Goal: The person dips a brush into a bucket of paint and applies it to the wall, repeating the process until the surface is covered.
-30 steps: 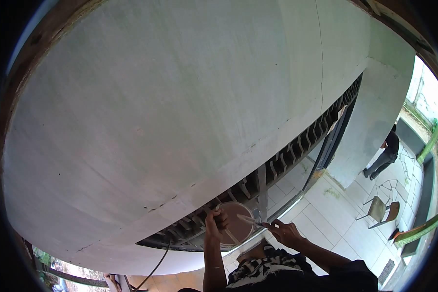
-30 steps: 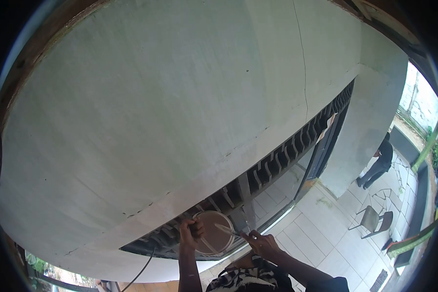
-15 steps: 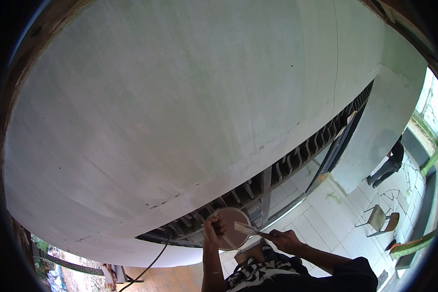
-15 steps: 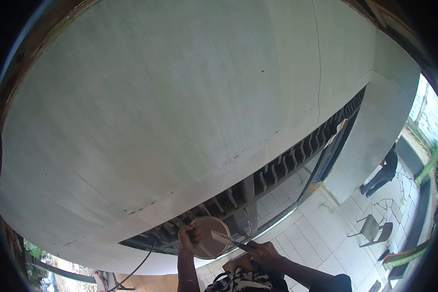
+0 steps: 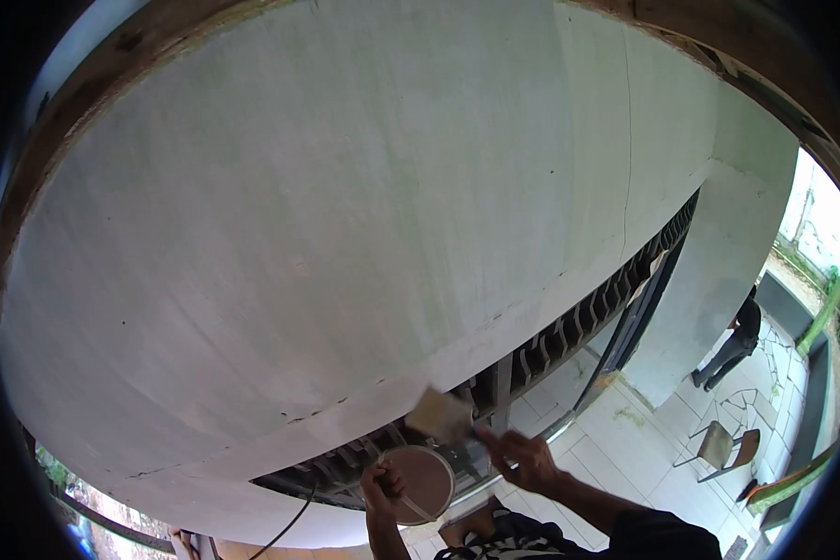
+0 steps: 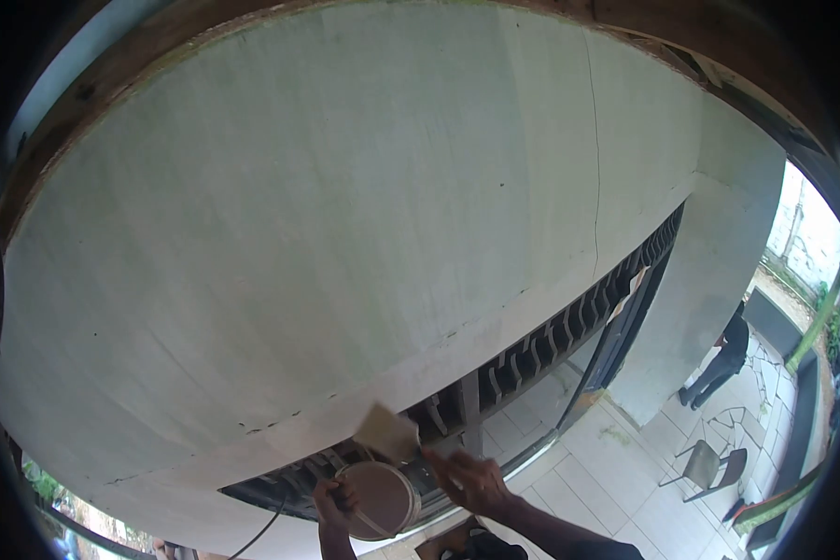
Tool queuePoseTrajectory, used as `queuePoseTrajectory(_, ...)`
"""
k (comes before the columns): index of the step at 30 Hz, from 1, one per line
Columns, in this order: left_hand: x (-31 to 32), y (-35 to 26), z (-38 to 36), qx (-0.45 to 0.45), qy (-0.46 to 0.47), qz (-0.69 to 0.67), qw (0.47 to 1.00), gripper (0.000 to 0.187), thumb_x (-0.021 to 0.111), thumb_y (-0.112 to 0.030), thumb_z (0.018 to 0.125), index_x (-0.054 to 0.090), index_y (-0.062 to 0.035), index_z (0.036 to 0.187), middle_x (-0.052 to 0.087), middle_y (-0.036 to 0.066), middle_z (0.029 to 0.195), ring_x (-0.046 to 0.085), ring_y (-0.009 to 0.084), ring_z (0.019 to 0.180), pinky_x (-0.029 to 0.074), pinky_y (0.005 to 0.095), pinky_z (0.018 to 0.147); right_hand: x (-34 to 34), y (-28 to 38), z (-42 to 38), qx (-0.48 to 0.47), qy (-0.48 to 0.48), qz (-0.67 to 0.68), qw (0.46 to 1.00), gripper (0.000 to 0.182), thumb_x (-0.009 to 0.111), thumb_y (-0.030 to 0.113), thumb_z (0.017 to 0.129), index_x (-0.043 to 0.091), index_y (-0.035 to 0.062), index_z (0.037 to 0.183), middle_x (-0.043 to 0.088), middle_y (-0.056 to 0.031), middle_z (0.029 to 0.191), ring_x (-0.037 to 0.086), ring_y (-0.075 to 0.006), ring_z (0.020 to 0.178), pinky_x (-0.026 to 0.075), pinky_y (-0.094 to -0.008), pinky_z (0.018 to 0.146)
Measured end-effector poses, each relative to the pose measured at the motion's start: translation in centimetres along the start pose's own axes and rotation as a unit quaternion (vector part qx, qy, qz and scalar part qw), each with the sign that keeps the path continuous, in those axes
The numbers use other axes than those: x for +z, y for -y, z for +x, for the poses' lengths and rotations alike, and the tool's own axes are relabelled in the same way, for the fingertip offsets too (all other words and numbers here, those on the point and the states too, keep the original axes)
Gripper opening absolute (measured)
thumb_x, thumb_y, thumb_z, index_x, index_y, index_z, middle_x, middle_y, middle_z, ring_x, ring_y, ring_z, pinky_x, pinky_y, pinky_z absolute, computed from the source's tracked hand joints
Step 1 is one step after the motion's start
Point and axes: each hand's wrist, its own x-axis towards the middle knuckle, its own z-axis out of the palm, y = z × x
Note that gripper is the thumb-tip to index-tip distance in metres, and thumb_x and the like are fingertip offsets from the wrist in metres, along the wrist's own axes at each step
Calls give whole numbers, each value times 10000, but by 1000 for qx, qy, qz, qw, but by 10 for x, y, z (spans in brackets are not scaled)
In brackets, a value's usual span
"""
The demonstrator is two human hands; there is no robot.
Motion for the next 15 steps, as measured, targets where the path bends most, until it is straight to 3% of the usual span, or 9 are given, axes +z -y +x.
queuePoseTrajectory(4, -17, 4, 3, -5, 26, -14, 1000, 108, 491, -228, 767, 525, -128, 792, 256, -61, 549, 222, 76, 433, 208, 256, 396, -46, 42, 117, -98, -147, -39, 984, 495, 623, -42, 825, 546, 36, 1309, 565, -70, 682, 549, -171, 578, 469, -320, 470)
queuePoseTrajectory(8, -14, 0, -7, 18, 5, -4, 1000, 107, 491, -227, 771, 530, -129, 794, 255, -61, 550, 222, 74, 434, 205, 255, 396, -78, 75, 210, -139, -262, -62, 953, 496, 599, -56, 845, 551, 73, 1321, 532, -81, 678, 510, -173, 553, 430, -332, 496)
queuePoseTrajectory(15, -39, -11, -11, 12, 31, -18, 999, 91, 486, -218, 765, 525, -140, 790, 249, -59, 549, 206, 74, 428, 199, 251, 396, -69, 68, 264, -107, -272, -34, 956, 431, 598, -31, 864, 563, 43, 1288, 537, -101, 663, 499, -174, 525, 423, -348, 511)
